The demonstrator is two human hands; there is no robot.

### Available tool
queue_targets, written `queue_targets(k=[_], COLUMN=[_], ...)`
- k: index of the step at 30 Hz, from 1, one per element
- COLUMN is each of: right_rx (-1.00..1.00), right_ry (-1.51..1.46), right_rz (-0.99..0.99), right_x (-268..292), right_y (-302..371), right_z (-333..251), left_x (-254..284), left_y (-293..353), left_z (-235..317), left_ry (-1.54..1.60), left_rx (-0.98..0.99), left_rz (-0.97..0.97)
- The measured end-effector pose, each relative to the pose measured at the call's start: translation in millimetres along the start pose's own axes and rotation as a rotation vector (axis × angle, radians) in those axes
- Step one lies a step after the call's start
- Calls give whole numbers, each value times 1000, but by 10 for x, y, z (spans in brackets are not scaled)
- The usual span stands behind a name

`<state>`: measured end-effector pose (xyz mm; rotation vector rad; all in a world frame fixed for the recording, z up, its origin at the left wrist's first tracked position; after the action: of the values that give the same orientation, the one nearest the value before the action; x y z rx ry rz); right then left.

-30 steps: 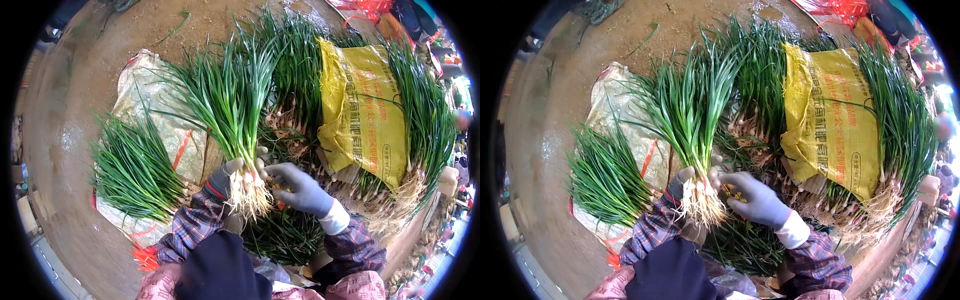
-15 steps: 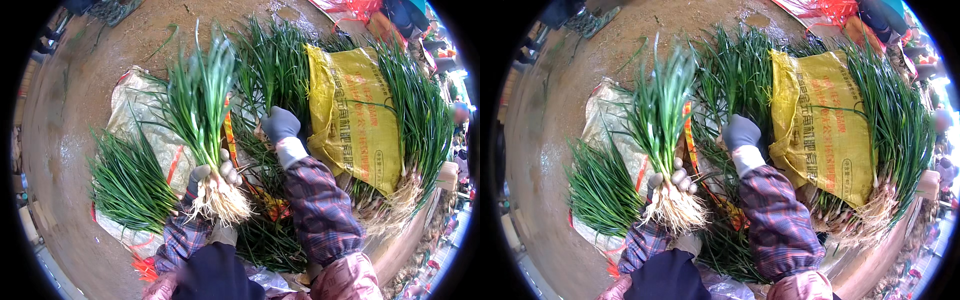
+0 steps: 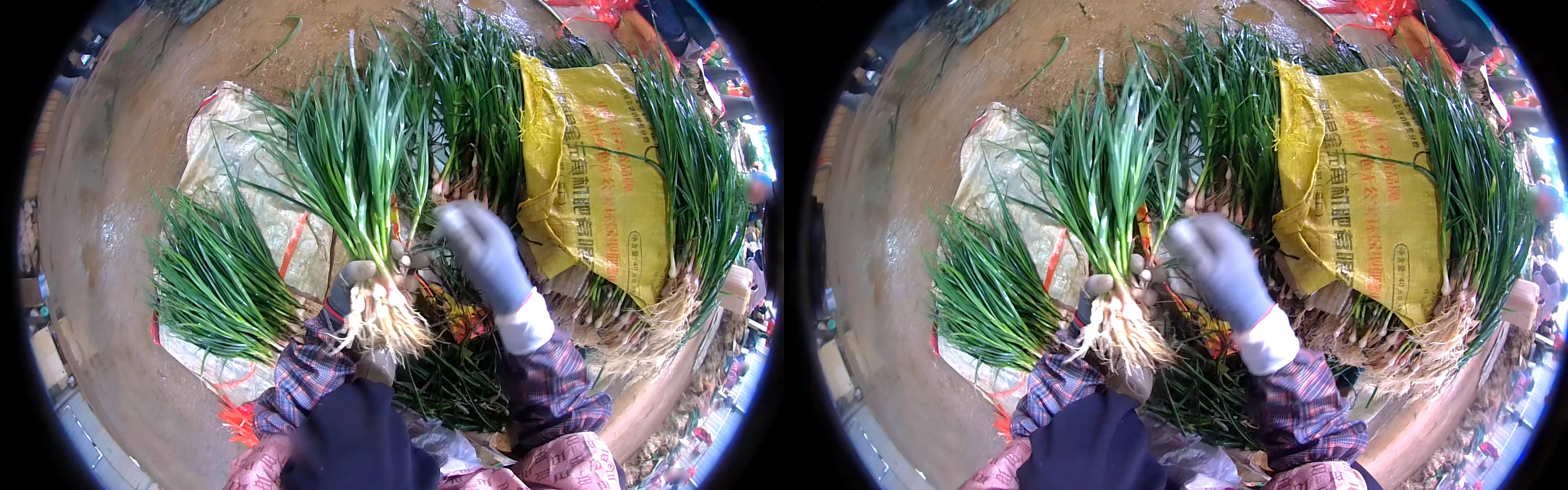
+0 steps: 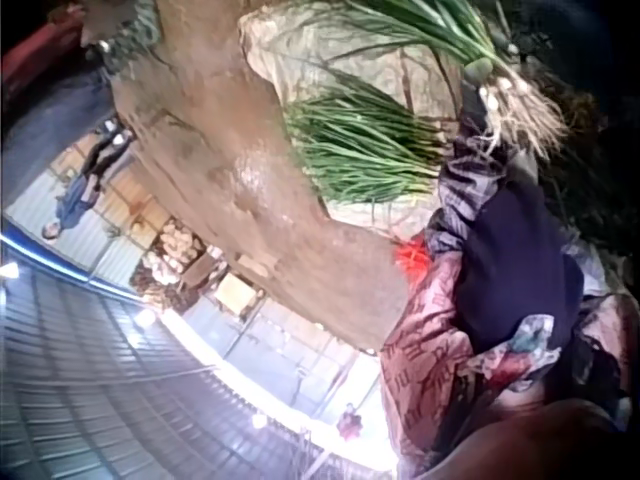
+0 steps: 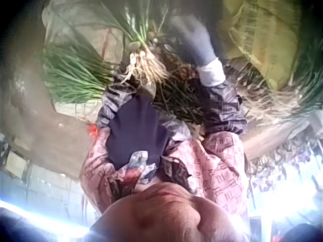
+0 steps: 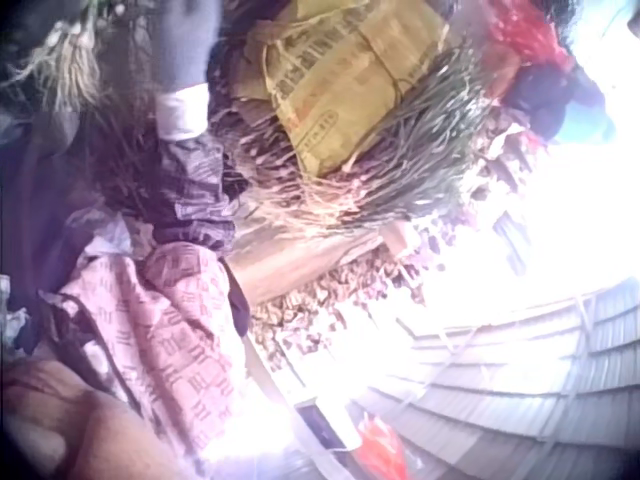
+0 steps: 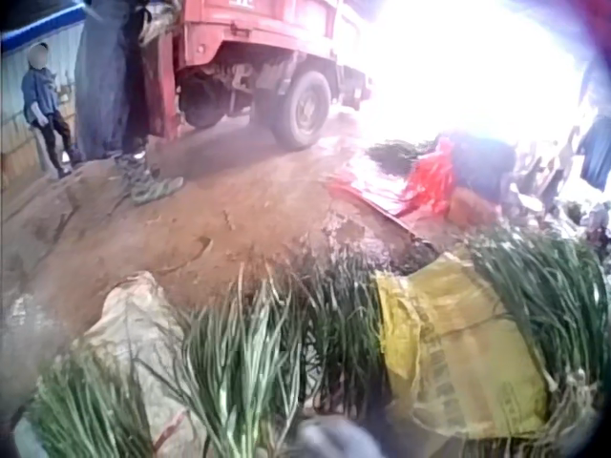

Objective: The person sorts through bunches of long green vegetables, likely chives or green onions, by picking them up, removing loose or yellowed leaves by hand, and rearranging them into organized piles on a plastic sheet.

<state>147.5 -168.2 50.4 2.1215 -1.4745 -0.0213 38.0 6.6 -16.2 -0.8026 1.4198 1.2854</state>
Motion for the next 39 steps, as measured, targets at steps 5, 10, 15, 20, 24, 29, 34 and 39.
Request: queue_targets(k=[5,10,15,20,24,29,34,39], right_rx=[-413,-355,-393,-217,46,21,-228,-565], right_ry=[-385,-360,-328,-101,352,387,-635,859], right_rz=[-372,-637,81,-124,-396,-357,-245,-914], right_x=[-11,-468,290,112,-208,-202,426,703], right_y=[-325,-226,-387,-221,-399,-179,585,1495], right_z=[311,477,441,-68,91,-211,-378,811], left_x=[-88,-111,17,84,144,264,83,-14], left_y=[61,85,-34,121,30,110,124,74], left_z=[-94,-56,-150,22,-59,27,77,-39], left_ry=[188,94,117,-24,-207,-248,-129,-54], left_rx=[-35,-33,33,49,37,45,94,76], left_rz=[-112,-29,-139,-24,-19,76,44,91])
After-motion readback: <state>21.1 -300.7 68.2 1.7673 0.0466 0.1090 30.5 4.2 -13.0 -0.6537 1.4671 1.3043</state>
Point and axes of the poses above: each hand's wrist, its own y-axis away from the middle knuckle, its own x-axis out of the back of the hand, z = x × y, the point moved 2 cm from there along -y, towards the middle knuckle, and after that the axes turned 12 degrees about -x, right-handed, at the moved point
